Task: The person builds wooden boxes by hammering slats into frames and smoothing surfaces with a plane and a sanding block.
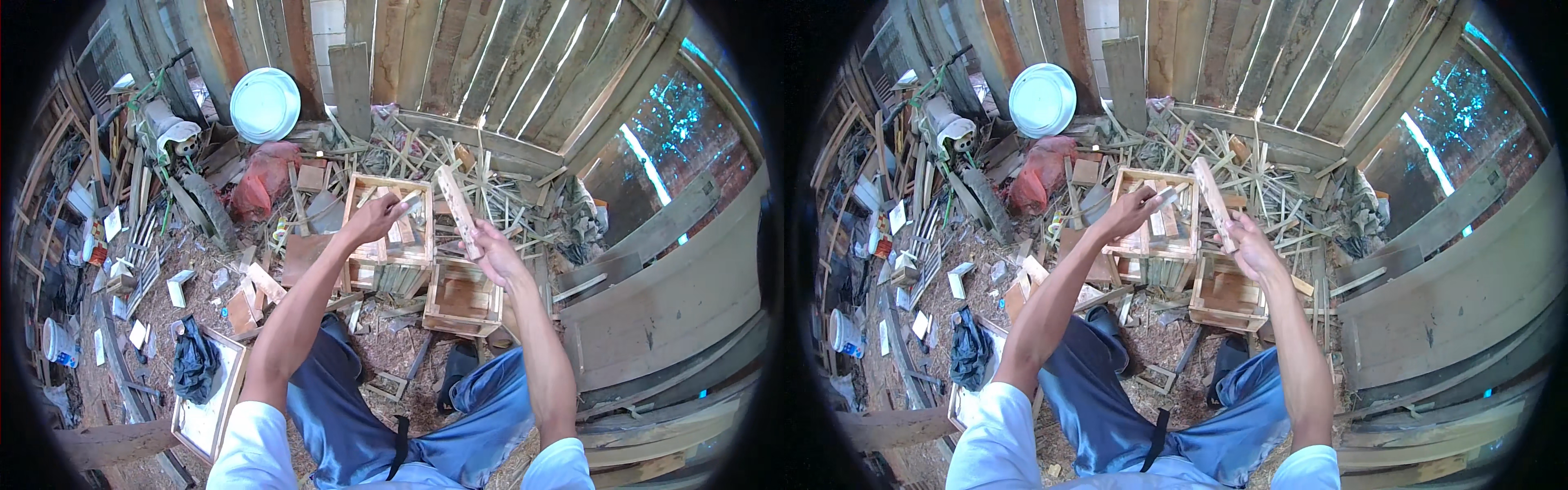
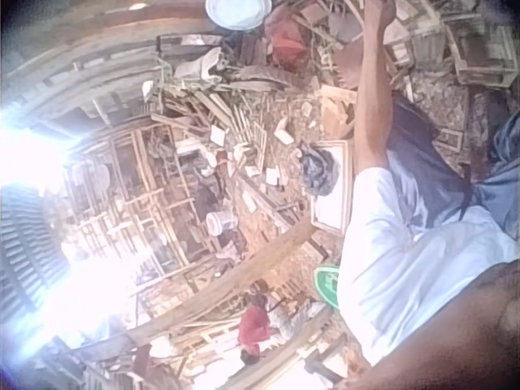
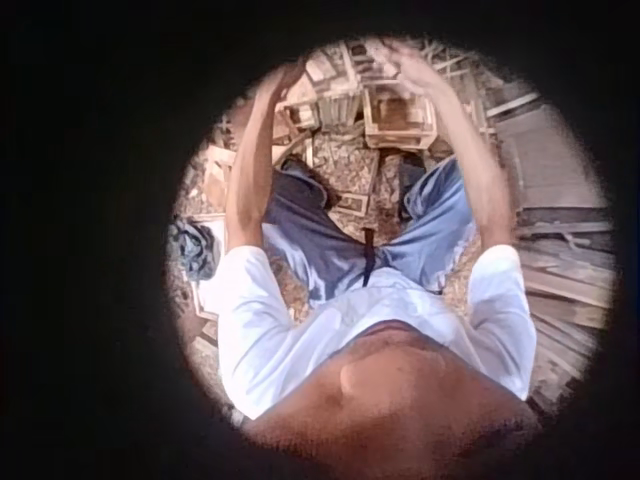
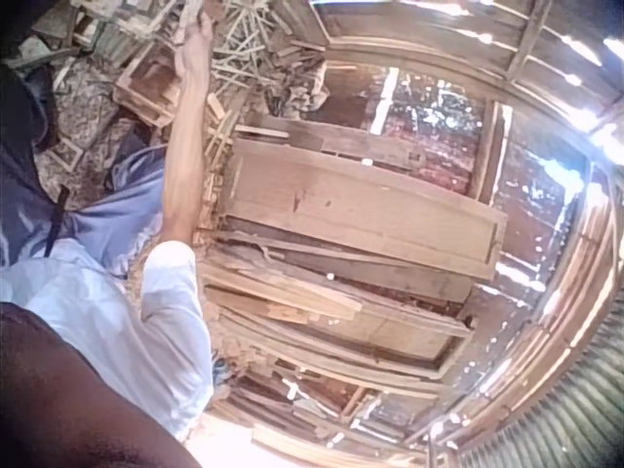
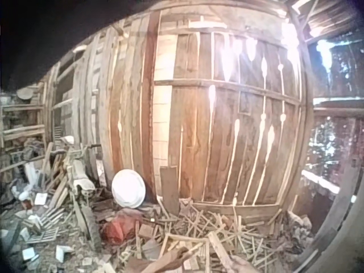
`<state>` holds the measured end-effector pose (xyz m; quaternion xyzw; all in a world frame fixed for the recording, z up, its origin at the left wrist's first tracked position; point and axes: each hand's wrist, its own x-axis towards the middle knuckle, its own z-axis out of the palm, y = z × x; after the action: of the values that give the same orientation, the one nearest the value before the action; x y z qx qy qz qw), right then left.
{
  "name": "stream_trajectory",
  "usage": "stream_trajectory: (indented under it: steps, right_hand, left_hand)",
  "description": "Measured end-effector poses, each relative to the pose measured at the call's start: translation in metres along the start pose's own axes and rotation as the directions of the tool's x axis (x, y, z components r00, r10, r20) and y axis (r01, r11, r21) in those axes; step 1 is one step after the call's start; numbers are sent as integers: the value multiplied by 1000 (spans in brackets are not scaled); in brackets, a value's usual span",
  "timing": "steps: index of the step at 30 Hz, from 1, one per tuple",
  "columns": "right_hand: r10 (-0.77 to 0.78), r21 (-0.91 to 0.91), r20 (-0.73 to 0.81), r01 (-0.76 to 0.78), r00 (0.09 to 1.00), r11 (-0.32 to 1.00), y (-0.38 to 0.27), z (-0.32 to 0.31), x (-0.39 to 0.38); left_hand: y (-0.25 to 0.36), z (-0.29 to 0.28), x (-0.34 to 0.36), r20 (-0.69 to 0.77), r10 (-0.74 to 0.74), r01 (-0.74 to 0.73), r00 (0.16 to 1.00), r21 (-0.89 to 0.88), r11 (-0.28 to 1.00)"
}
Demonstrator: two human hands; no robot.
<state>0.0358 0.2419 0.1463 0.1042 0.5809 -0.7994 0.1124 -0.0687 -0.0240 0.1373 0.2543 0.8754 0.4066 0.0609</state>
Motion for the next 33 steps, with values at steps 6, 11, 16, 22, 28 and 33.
stream_trajectory:
  steps: [6, 11, 16, 22, 28, 33]
  right_hand:
    - [-7, -230, 62, 21, 998, 973, 5, 23, -10]
    - [-29, -472, 175, 110, 984, 875, -5, 27, -5]
    - [-135, -548, 284, 277, 949, 789, 10, 36, 0]
    - [-74, -613, 184, 174, 980, 771, 14, 38, -2]
    - [-148, -669, 241, 275, 959, 691, 22, 24, 6]
    - [-136, -704, 252, 277, 958, 654, 21, 23, 5]
  left_hand:
    - [4, -2, 0, 60, -58, 70, 997, -222, 972]
    - [7, -4, 2, 75, -83, 105, 994, -375, 921]
    - [2, -8, -3, 107, -62, 103, 992, -445, 889]
    - [7, -10, -4, 126, -51, 106, 991, -480, 871]
    - [4, -7, 0, 135, -13, 85, 991, -545, 834]
    - [2, -7, -3, 141, -66, 132, 988, -531, 837]
